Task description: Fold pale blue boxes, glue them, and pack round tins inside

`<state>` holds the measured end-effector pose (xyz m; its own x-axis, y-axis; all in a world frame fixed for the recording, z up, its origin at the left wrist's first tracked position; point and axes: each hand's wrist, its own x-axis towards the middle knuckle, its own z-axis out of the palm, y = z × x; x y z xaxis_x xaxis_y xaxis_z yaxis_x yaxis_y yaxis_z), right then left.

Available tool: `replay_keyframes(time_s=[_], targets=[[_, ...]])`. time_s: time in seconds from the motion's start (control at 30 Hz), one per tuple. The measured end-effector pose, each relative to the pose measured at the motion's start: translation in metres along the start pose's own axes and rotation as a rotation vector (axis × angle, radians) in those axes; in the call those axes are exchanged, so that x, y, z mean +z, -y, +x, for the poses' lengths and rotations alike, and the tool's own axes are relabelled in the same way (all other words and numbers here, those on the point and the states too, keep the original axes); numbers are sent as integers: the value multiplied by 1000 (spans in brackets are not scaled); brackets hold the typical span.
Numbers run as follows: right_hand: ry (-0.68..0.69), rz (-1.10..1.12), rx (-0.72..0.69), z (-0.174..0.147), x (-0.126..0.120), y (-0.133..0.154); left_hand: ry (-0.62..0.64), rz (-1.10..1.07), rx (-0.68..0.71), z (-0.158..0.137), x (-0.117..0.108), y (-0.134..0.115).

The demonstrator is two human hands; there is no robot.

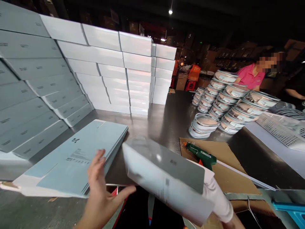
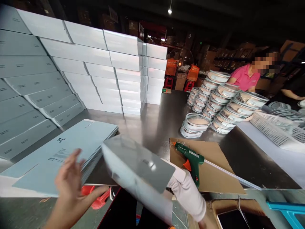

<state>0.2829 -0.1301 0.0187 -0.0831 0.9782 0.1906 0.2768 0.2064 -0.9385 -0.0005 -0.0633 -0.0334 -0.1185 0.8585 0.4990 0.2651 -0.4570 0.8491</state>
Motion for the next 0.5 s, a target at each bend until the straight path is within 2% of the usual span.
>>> replay_keyframes(time_s=[0.03, 0.1, 0.13, 0.17, 0.2, 0.23, 0.3, 0.33, 0.37, 0.43, 0.5], targets=[[70, -67, -34, 7, -5, 11, 135, 118, 135, 13, -6, -9], [239, -203, -92, 23, -19, 29, 506, 249, 266, 40, -16, -29], [294, -260, -113, 32, -28, 34, 645, 242, 244, 51, -20, -37], [282, -329, -114, 44, -38, 35, 704, 204, 156, 59, -24, -42], [207, -423, -103, 57, -51, 33, 691, 141, 41, 62, -26, -43], [81, -534, -87, 72, -67, 27, 613, 74, -101, 62, -28, -41], [-295, -784, -6, 106, -102, 7, 390, -47, -366, 54, -31, -30], [-402, -841, 31, 122, -119, -5, 328, -89, -482, 47, -32, -21], [-479, -895, 68, 137, -135, -18, 292, -149, -563, 41, -33, -13], [-542, -957, 131, 161, -159, -41, 264, -239, -665, 30, -31, 4], [-560, -970, 174, 174, -170, -58, 254, -297, -661, 23, -27, 17]])
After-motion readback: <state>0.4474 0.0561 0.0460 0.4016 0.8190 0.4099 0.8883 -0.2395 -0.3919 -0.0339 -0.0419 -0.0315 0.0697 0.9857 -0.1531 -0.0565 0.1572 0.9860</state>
